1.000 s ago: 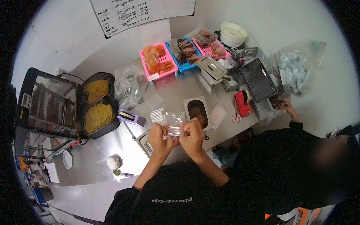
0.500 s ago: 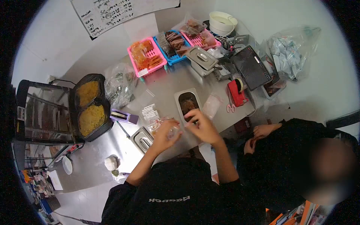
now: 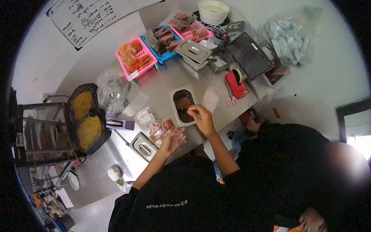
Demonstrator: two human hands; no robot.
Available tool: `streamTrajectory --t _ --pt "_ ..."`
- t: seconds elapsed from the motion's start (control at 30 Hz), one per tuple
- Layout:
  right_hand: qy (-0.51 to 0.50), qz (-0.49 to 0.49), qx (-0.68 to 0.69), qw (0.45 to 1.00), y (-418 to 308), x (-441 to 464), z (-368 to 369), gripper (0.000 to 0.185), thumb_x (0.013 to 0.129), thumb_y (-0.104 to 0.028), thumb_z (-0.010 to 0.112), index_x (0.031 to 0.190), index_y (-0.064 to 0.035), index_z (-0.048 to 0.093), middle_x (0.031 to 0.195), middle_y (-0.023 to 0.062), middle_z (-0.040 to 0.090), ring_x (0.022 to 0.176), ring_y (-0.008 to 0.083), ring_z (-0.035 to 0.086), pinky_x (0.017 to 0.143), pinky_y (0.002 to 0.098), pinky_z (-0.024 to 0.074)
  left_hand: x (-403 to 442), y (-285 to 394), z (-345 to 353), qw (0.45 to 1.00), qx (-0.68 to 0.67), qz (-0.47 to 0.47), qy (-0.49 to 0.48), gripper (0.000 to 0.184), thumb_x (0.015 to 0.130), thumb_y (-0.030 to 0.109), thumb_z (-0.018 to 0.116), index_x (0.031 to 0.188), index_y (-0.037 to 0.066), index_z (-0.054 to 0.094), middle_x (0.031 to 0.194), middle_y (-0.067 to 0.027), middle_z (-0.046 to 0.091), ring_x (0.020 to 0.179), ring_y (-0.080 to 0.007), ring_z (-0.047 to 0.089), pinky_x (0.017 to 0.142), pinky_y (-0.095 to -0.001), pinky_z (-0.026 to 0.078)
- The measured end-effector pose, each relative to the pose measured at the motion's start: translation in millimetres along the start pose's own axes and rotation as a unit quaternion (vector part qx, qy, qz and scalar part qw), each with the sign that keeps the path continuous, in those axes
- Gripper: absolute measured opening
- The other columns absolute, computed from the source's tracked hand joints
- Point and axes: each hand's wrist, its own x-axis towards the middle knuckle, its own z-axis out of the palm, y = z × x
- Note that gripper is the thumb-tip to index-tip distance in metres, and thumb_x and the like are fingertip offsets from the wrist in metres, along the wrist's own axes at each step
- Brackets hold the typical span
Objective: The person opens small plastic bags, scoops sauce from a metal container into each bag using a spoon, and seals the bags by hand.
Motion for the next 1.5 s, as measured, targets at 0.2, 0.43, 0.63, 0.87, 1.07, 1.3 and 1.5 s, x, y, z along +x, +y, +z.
streamTrajectory --t 0.2,0.43,0.63,0.87,1.07,1.3,1.5 --pt "-0.024 -0.116 -0.131 0.984 2.7 25.9 1.5 0.014 0.086 -0.006 0.061 0.098 -0.0017 0.057 0.093 0.0115 0.057 0.088 0.0262 0.06 0.077 0.0338 0.0477 -19.9 35.9 -4.6 0.996 0.046 0.028 0.069 0.043 0.084 0.008 0.056 0.124 0.004 0.043 0.11 -0.0093 0.056 0.086 -0.0177 0.058 0.091 -0.0336 0.046" --pt "-0.173 -0.119 -0.074 0.975 10.9 -10.6 10.4 0.012 0.082 -0.002 0.062 0.093 -0.0003 0.06 0.086 0.0106 0.057 0.079 0.0268 0.058 0.072 0.0328 0.0468 -20.8 44.2 -23.4 0.992 0.107 0.023 0.069 0.046 0.084 -0.002 0.051 0.129 0.004 0.044 0.111 -0.0091 0.053 0.093 -0.0184 0.058 0.086 -0.0311 0.048" --pt "-0.069 -0.069 -0.102 0.99 -16.7 1.7 -6.5 0.009 0.084 -0.002 0.059 0.093 -0.0002 0.059 0.09 0.0115 0.056 0.085 0.0276 0.059 0.075 0.0358 0.0473 -25.7 40.8 -3.1 0.968 0.207 0.13 0.062 0.054 0.081 -0.003 0.052 0.134 0.002 0.042 0.118 -0.0111 0.049 0.092 -0.0174 0.057 0.083 -0.0323 0.048" --pt "-0.171 -0.079 -0.117 0.975 1.2 1.3 -5.2 0.021 0.076 0.004 0.057 0.097 -0.0002 0.055 0.09 0.0127 0.056 0.091 0.0295 0.059 0.08 0.0359 0.0472 -27.8 44.3 3.0 0.951 0.276 0.138 0.039 0.055 0.084 -0.004 0.051 0.137 0.007 0.04 0.127 -0.0069 0.044 0.098 -0.0148 0.055 0.087 -0.0306 0.046" --pt "-0.239 -0.099 -0.178 0.949 -43.6 4.0 -22.6 0.011 0.08 0.003 0.055 0.09 -0.0009 0.055 0.088 0.0126 0.054 0.081 0.0291 0.058 0.07 0.0367 0.0463 -31.7 38.7 8.8 0.935 0.32 0.141 0.064 0.057 0.083 -0.001 0.057 0.137 0.007 0.04 0.125 -0.0059 0.047 0.108 -0.015 0.051 0.089 -0.0279 0.044" --pt "-0.214 -0.17 -0.226 0.935 -17.1 7.4 -4.0 0.024 0.072 0.009 0.051 0.095 0.0015 0.056 0.089 0.0139 0.053 0.086 0.0305 0.057 0.076 0.0363 0.0473 -22.4 24.0 -0.4 0.9 0.375 0.212 0.067 0.055 0.084 0.002 0.055 0.137 0.004 0.038 0.13 -0.0109 0.046 0.102 -0.02 0.057 0.09 -0.031 0.046" --pt "-0.181 -0.111 -0.166 0.963 -1.0 12.7 1.8 0.021 0.073 0.008 0.053 0.092 -0.0007 0.055 0.086 0.0126 0.052 0.085 0.0305 0.058 0.076 0.0369 0.0475 -19.1 13.3 4.6 0.922 0.308 0.211 0.101 0.057 0.081 -0.002 0.058 0.135 0.004 0.041 0.123 -0.009 0.048 0.112 -0.0196 0.049 0.093 -0.0313 0.043"
